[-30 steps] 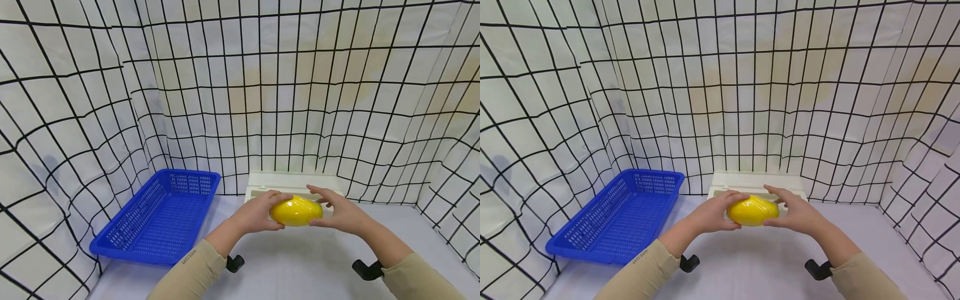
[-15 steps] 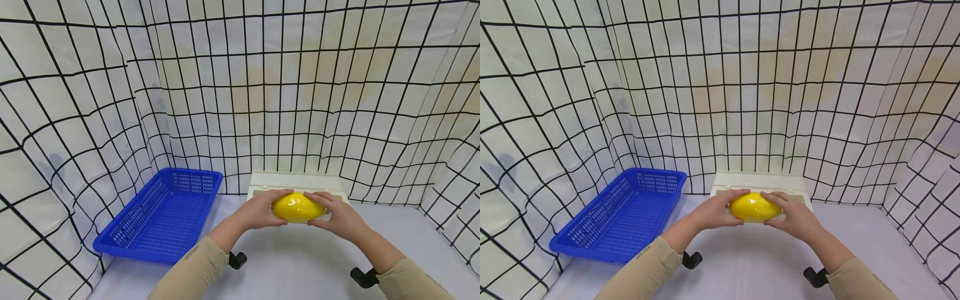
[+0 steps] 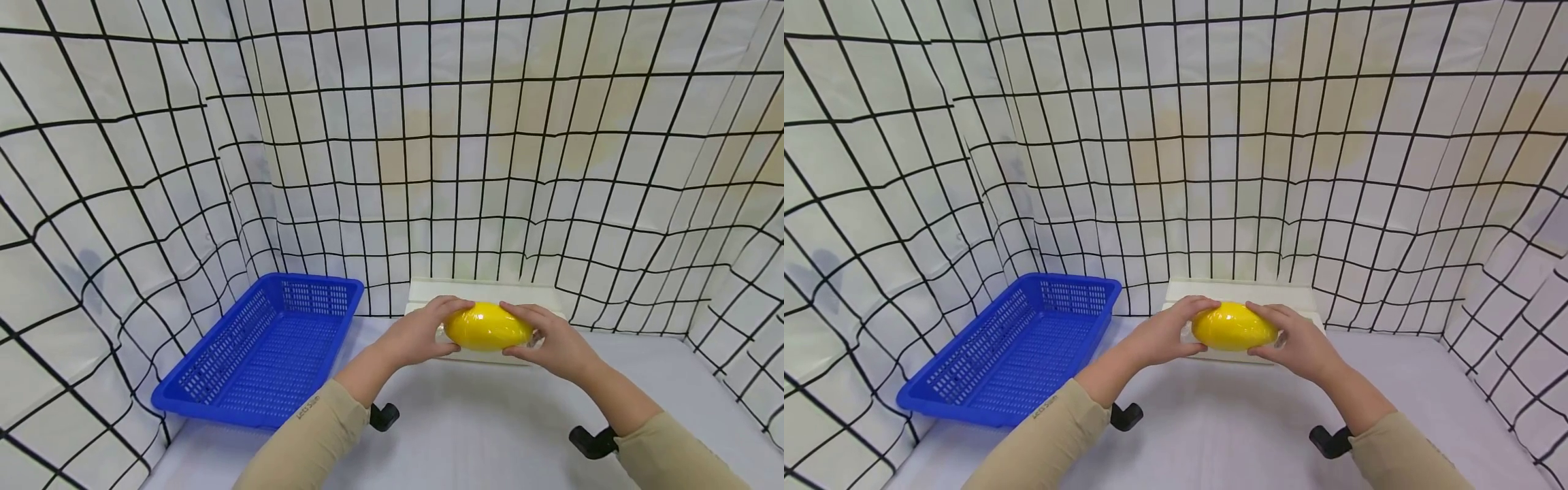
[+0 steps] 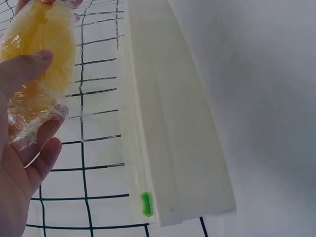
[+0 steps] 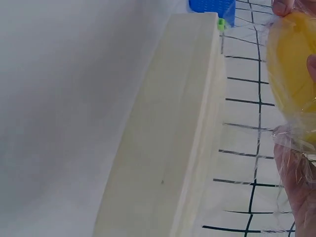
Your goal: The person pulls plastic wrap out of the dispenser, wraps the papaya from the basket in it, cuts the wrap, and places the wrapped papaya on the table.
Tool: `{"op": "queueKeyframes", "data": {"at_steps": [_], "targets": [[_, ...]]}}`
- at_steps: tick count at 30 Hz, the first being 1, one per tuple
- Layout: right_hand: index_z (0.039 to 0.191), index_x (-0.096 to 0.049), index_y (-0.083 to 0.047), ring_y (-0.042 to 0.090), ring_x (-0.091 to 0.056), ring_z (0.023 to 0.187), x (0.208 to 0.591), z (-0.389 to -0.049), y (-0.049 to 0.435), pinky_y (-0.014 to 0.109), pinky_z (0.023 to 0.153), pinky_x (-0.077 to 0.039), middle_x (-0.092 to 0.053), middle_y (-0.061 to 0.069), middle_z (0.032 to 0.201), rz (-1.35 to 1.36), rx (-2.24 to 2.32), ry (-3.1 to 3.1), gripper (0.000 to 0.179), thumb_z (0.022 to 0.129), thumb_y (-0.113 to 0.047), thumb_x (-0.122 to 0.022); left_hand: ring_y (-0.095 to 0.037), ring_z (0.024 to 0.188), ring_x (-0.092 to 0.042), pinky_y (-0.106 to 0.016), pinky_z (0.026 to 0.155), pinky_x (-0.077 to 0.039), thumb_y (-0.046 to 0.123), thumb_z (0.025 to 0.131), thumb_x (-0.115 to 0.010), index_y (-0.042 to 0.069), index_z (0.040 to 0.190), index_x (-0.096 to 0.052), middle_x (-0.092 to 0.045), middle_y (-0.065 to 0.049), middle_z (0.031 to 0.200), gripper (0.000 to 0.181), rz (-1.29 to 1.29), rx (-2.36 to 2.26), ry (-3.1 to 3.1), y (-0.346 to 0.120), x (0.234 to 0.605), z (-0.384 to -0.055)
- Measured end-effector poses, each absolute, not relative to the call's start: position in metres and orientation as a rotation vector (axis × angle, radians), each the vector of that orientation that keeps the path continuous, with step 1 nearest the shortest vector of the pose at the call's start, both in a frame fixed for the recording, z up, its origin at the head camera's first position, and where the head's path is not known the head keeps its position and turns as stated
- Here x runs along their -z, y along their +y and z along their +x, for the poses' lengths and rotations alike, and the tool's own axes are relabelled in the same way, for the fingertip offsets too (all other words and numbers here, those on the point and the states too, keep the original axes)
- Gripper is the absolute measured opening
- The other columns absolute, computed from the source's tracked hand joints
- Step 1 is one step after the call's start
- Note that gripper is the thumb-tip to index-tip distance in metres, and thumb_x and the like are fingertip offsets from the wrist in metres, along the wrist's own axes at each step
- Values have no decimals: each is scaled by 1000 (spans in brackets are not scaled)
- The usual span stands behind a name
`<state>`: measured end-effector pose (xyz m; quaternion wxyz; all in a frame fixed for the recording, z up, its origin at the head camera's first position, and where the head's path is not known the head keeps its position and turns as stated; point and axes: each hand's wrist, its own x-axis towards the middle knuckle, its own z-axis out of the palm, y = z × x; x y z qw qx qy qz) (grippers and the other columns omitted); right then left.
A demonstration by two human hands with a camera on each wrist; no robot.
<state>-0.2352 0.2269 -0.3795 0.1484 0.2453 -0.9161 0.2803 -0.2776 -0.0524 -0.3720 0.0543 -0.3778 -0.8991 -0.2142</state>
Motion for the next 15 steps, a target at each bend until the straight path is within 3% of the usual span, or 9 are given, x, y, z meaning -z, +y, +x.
{"op": "queueKeyframes", "data": {"at_steps": [7,15], "targets": [[146,-50,-18,21,-55,103,364,-243,228,28,77,-55,-58,9,134,721,-838,-2634,76,79,-28,-85,-19,129,-52,-41,100,-49,31,88,-77,41,151,-36,-42,7,151,76,-1160,661,-2723,-52,353,-285],[149,-46,-20,20,-53,95,341,-251,231,29,77,-53,-60,5,130,687,-884,-2688,78,81,-31,-83,-16,135,-44,-44,108,-41,28,88,-76,43,151,-35,-45,9,149,76,-1183,781,-2728,-50,333,-297]]}}
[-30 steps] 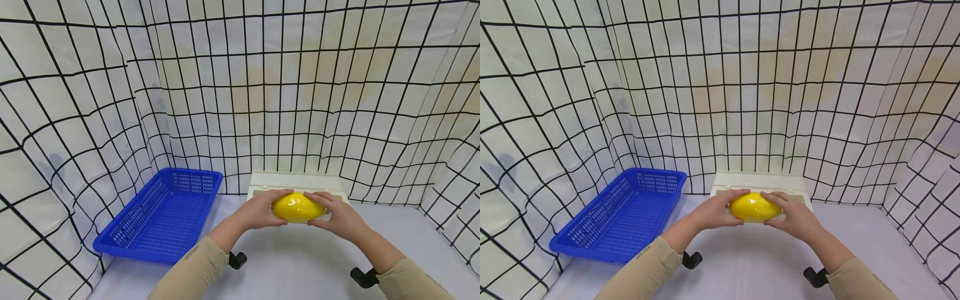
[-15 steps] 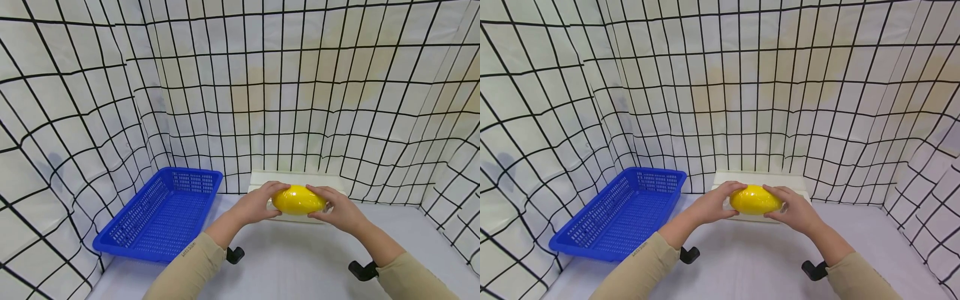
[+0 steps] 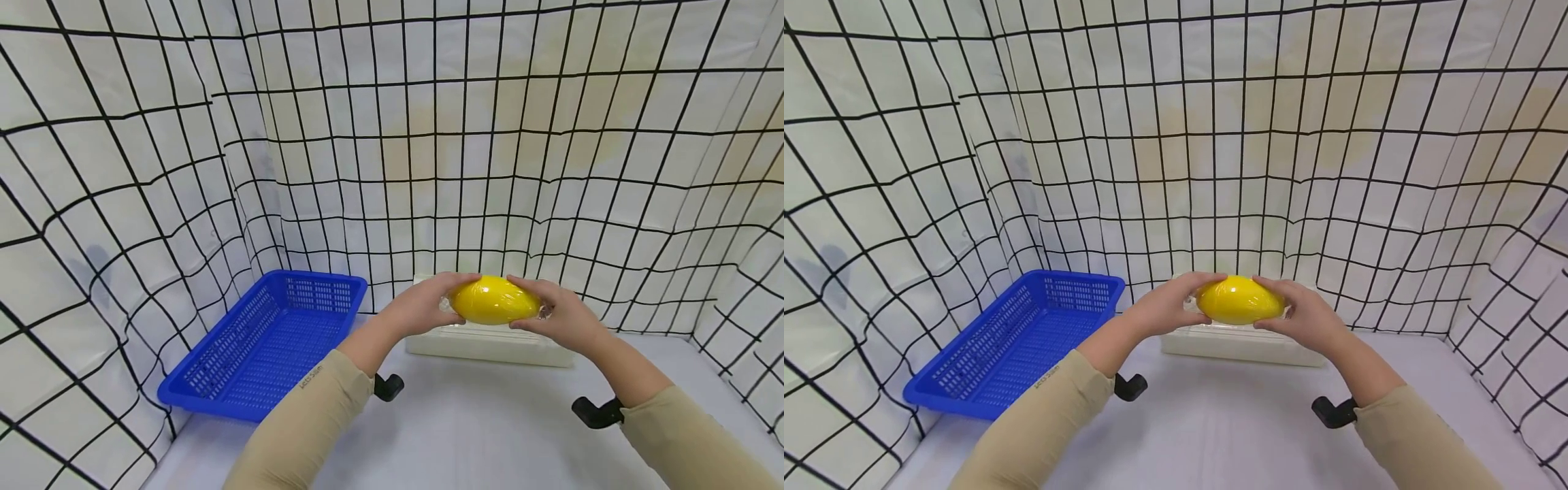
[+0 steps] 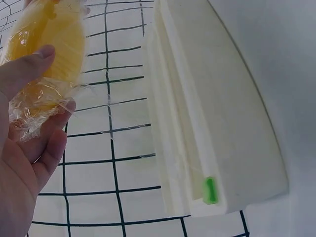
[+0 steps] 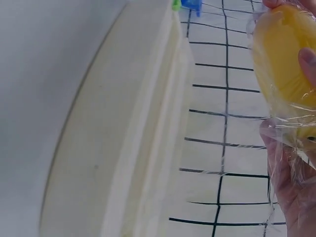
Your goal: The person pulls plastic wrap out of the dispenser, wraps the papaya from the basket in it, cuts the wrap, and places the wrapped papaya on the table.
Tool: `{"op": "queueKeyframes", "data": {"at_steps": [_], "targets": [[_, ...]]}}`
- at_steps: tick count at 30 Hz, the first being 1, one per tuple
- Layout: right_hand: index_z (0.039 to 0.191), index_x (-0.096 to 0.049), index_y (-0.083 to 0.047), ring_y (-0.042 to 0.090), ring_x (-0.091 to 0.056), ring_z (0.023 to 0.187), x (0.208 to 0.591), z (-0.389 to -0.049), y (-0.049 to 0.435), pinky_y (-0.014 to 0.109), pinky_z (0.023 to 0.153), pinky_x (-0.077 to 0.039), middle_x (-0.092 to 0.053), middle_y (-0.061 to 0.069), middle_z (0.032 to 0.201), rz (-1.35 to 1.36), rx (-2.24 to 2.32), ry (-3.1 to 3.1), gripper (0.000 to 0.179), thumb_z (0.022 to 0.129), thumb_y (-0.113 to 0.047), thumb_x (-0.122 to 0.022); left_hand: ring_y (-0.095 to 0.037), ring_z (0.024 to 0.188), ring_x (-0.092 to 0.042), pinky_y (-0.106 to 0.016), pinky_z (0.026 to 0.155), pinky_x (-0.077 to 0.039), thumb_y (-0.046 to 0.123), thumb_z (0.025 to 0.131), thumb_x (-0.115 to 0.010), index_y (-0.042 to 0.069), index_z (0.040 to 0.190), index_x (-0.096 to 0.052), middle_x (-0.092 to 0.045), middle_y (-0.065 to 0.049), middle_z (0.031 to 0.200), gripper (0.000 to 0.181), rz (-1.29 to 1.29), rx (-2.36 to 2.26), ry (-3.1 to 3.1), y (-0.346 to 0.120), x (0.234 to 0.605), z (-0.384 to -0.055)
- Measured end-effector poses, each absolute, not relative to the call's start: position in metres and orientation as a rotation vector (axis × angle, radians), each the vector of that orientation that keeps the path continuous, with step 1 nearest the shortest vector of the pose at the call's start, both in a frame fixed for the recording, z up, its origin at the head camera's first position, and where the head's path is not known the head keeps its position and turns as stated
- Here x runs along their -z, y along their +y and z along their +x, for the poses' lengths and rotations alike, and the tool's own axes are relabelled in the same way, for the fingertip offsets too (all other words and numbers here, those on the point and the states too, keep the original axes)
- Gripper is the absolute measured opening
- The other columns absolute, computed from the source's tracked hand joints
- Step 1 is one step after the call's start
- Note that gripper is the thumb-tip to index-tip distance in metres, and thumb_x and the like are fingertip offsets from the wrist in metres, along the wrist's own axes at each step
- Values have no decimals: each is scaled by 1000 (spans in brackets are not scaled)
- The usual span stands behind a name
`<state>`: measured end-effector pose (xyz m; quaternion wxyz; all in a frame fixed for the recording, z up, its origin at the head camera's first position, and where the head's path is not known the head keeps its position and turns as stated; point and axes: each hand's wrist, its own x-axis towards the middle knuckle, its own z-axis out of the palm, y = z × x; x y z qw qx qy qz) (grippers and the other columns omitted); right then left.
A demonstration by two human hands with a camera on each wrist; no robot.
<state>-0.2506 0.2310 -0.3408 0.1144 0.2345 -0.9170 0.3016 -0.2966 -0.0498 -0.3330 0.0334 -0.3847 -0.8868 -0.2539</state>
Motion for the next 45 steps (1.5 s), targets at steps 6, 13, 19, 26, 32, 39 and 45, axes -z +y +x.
{"op": "queueKeyframes", "data": {"at_steps": [6,13,19,26,32,39,45], "targets": [[150,-44,-21,21,-53,90,321,-252,232,31,75,-52,-61,4,126,673,-889,-2711,79,82,-34,-82,-16,136,-43,-44,109,-40,26,88,-77,43,151,-36,-46,9,149,77,-1205,823,-2707,-50,315,-298],[150,-45,-21,21,-55,91,303,-253,233,32,76,-53,-61,5,129,698,-843,-2692,78,82,-36,-81,-16,137,-42,-46,109,-39,26,89,-76,41,152,-35,-45,10,149,77,-1217,858,-2691,-51,297,-298],[150,-45,-24,22,-54,92,287,-251,233,34,77,-52,-60,6,129,682,-823,-2701,78,82,-42,-80,-13,136,-42,-45,110,-39,26,89,-76,44,152,-34,-44,13,149,78,-1230,908,-2685,-53,283,-297],[151,-44,-27,24,-54,90,275,-243,232,33,75,-52,-61,5,126,658,-847,-2730,79,82,-45,-79,-13,132,-45,-44,107,-41,27,88,-77,47,150,-35,-46,15,147,77,-1228,943,-2671,-55,273,-291],[151,-43,-29,25,-57,85,279,-232,232,34,72,-49,-56,11,132,584,-904,-2803,85,78,-54,-79,-16,122,-53,-44,99,-48,29,86,-79,47,148,-39,-47,15,146,76,-1235,996,-2709,-58,279,-282],[145,-49,-28,21,-57,78,294,-216,233,31,63,-50,-61,11,127,641,-849,-2850,79,77,-54,-80,-15,118,-55,-43,96,-50,37,86,-78,49,148,-37,-47,16,146,75,-1224,922,-2810,-61,293,-261],[144,-51,-25,18,-61,85,317,-202,229,30,64,-52,-62,11,130,681,-769,-2881,79,77,-56,-78,-14,118,-56,-43,97,-49,42,85,-78,51,148,-35,-49,16,144,77,-1205,886,-2913,-64,311,-244]]}}
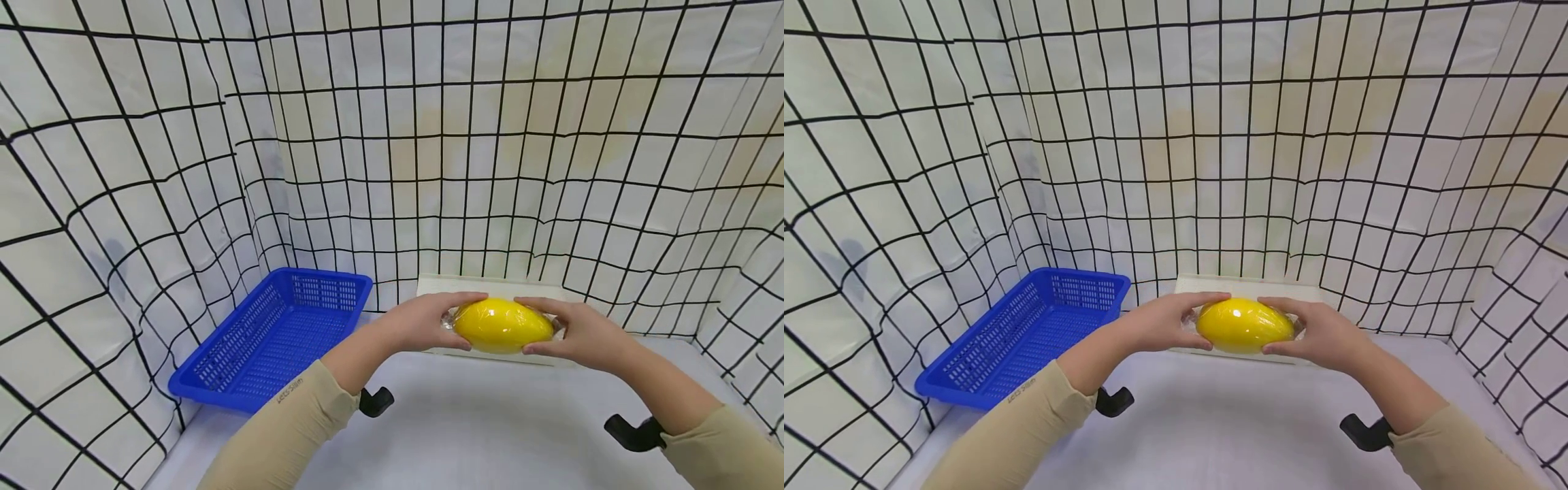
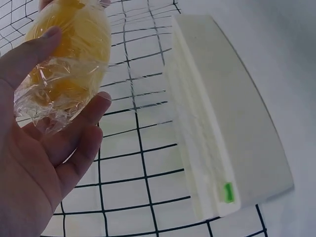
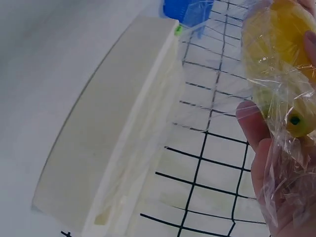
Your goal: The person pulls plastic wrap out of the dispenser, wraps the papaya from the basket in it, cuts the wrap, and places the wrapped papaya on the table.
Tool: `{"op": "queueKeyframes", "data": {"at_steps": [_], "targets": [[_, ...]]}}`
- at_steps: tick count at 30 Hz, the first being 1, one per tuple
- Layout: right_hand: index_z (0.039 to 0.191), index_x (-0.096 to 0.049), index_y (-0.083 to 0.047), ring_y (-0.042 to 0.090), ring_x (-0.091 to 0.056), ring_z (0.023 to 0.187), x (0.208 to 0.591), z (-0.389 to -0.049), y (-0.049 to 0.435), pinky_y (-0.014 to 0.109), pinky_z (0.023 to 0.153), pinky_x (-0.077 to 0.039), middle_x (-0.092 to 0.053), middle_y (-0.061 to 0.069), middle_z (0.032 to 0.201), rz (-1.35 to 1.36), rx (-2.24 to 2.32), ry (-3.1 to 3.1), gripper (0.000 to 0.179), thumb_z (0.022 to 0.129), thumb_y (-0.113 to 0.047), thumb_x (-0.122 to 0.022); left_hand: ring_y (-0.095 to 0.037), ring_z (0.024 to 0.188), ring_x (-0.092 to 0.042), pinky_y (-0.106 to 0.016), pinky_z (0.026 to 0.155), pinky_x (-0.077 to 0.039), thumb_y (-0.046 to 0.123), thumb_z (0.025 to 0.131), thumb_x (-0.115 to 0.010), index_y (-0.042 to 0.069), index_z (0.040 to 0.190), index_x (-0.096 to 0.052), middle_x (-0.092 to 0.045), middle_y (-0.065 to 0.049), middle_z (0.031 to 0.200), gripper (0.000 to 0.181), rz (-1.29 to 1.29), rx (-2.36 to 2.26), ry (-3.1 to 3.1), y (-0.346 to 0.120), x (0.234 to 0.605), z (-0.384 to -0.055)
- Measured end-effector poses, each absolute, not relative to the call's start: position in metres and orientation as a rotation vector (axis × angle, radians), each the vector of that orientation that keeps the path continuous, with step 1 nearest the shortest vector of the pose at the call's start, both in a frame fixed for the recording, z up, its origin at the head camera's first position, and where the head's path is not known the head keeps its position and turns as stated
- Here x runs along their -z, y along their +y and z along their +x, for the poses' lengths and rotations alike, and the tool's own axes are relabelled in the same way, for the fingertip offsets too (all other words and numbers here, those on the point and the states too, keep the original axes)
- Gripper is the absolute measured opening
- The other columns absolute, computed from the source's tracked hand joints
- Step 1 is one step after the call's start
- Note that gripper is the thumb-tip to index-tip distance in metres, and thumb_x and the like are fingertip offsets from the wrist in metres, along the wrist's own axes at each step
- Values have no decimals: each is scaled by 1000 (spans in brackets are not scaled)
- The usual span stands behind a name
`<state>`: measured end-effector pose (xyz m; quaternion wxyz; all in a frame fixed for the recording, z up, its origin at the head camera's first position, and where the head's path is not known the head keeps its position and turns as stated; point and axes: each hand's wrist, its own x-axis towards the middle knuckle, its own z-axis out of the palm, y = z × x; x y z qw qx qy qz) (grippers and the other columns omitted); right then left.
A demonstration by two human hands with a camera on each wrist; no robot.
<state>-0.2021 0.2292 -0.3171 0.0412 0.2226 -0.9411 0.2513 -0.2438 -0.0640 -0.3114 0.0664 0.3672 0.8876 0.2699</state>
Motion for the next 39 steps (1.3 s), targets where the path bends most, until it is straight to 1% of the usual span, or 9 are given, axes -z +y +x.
{"op": "queueKeyframes", "data": {"at_steps": [7,13,20,24,27,29,31,35,39], "targets": [[142,-53,-25,14,-57,84,354,-195,227,30,67,-53,-64,4,125,703,-868,-2917,73,79,-53,-78,-15,112,-59,-37,83,-53,50,80,-79,59,143,-37,-55,19,136,75,987,-832,2624,-67,344,-234],[140,-55,-24,9,-56,90,385,-196,225,31,77,-54,-64,-4,125,780,-855,-2937,70,81,-55,-75,-14,112,-58,-43,91,-52,48,80,-80,56,142,-40,-55,17,136,74,946,-857,2581,-68,378,-233],[139,-57,-25,8,-56,88,416,-199,221,37,76,-52,-67,-9,114,741,-755,-3003,74,77,-63,-73,-12,120,-56,-46,101,-46,42,81,-81,49,145,-42,-53,17,140,76,934,-835,2578,-65,414,-236],[139,-57,-24,11,-59,90,427,-202,219,41,77,-53,-68,-6,115,689,-717,-3040,78,75,-66,-73,-14,124,-54,-47,103,-45,41,81,-82,45,145,-44,-51,9,144,75,955,-763,2628,-63,426,-239],[139,-58,-24,18,-62,100,433,-205,217,49,84,-53,-67,-2,123,664,-725,-3052,78,74,-66,-74,-19,124,-53,-48,102,-45,42,81,-81,45,145,-44,-46,1,146,74,939,-715,2653,-62,431,-241],[138,-59,-26,23,-62,107,436,-207,217,53,89,-52,-65,0,127,642,-716,-3062,78,73,-67,-74,-21,126,-52,-49,102,-45,43,82,-80,46,146,-43,-44,-1,148,74,924,-696,2655,-61,435,-242],[136,-59,-29,25,-60,112,440,-209,217,56,92,-50,-63,-1,128,613,-690,-3075,77,72,-68,-74,-21,127,-51,-49,103,-45,43,83,-79,45,146,-43,-43,-1,149,73,916,-697,2646,-61,439,-244],[134,-60,-31,23,-60,108,446,-212,217,55,90,-51,-62,-4,123,586,-650,-3087,74,71,-67,-75,-19,132,-47,-47,107,-41,42,84,-79,43,148,-41,-44,3,149,75,923,-710,2641,-61,445,-248],[136,-59,-30,26,-60,112,449,-213,219,56,92,-50,-61,0,127,598,-643,-3075,75,72,-65,-76,-18,139,-41,-46,112,-36,40,83,-80,38,151,-38,-45,6,150,81,916,-744,2639,-61,448,-250]]}}
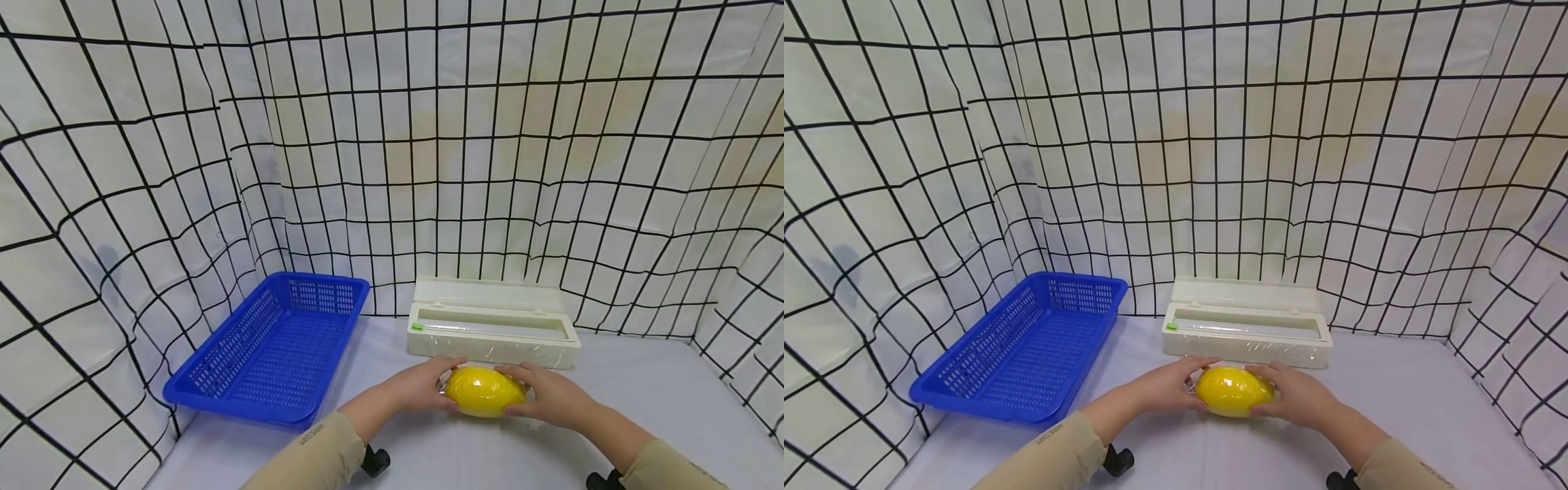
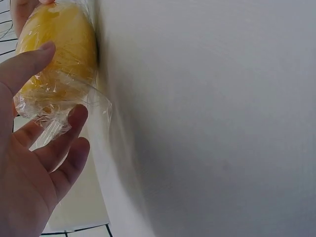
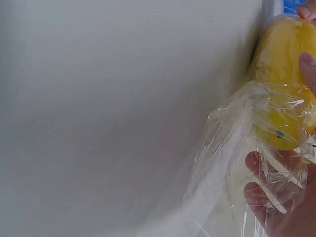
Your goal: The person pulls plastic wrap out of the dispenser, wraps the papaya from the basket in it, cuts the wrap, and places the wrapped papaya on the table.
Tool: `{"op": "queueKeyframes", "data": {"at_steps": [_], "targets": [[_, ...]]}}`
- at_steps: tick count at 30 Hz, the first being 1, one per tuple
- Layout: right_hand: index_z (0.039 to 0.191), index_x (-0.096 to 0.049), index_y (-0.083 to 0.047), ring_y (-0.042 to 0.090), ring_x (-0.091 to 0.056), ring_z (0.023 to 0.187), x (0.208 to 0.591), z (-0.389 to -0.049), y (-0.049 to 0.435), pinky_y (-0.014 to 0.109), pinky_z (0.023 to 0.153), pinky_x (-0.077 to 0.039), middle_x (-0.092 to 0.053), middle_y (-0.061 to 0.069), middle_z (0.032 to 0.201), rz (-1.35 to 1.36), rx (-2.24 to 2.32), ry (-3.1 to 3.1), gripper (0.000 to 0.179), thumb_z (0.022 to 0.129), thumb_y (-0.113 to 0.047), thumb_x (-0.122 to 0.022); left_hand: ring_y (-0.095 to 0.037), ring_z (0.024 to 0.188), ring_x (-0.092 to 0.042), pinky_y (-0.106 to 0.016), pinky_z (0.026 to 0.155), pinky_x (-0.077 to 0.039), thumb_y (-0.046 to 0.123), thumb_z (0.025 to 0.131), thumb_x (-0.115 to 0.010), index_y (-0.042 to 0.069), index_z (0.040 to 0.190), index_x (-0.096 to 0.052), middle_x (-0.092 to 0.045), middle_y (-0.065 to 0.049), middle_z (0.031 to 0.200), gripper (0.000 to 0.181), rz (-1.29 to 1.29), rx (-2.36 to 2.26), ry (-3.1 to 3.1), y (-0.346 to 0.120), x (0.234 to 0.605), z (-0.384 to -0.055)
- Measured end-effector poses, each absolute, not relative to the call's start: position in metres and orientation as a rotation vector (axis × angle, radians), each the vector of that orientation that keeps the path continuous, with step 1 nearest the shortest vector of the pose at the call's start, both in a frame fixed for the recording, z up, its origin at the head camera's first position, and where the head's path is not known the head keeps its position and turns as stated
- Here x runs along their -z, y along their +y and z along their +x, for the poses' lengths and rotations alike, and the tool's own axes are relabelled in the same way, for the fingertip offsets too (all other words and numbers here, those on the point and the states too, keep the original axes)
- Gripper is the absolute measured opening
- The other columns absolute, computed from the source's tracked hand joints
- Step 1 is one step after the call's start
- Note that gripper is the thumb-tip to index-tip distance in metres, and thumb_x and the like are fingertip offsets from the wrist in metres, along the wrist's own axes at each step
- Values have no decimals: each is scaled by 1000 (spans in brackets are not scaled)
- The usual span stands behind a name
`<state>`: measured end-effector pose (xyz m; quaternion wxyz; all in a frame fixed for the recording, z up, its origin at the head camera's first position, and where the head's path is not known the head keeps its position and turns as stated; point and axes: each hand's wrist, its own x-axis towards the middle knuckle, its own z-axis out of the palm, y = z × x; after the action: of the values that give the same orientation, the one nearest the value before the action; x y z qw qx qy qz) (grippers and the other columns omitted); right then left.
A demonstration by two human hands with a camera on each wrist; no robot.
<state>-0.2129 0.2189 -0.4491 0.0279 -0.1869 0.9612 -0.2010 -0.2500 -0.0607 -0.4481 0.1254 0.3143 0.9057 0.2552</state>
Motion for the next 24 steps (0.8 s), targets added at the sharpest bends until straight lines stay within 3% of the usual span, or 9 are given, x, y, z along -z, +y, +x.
{"op": "queueKeyframes", "data": {"at_steps": [5,10,17,24], "targets": [[141,-55,-29,27,-61,110,449,-212,220,56,90,-51,-60,2,129,-568,619,2970,83,71,-66,-77,-17,137,-43,-46,110,-38,44,82,-80,38,150,-39,-43,7,151,80,885,-732,2654,-62,448,-248],[146,-49,-30,19,-61,101,448,-211,221,53,83,-54,-57,1,130,-529,640,2956,90,69,-65,-80,-12,122,-53,-42,103,-46,49,82,-78,37,150,-41,-44,5,150,78,882,-698,2668,-65,447,-246],[145,-50,-28,20,-59,103,449,-210,222,51,82,-54,-55,3,134,-553,664,2941,91,68,-62,-82,-7,106,-59,-34,94,-51,51,82,-77,36,148,-44,-44,6,150,75,879,-696,2681,-70,450,-244],[145,-49,-30,18,-59,101,445,-209,220,45,76,-54,-56,-2,129,-577,663,2947,90,68,-61,-82,-7,106,-58,-34,85,-52,56,81,-76,42,148,-41,-48,10,143,77,813,-761,2672,-77,448,-240]]}}
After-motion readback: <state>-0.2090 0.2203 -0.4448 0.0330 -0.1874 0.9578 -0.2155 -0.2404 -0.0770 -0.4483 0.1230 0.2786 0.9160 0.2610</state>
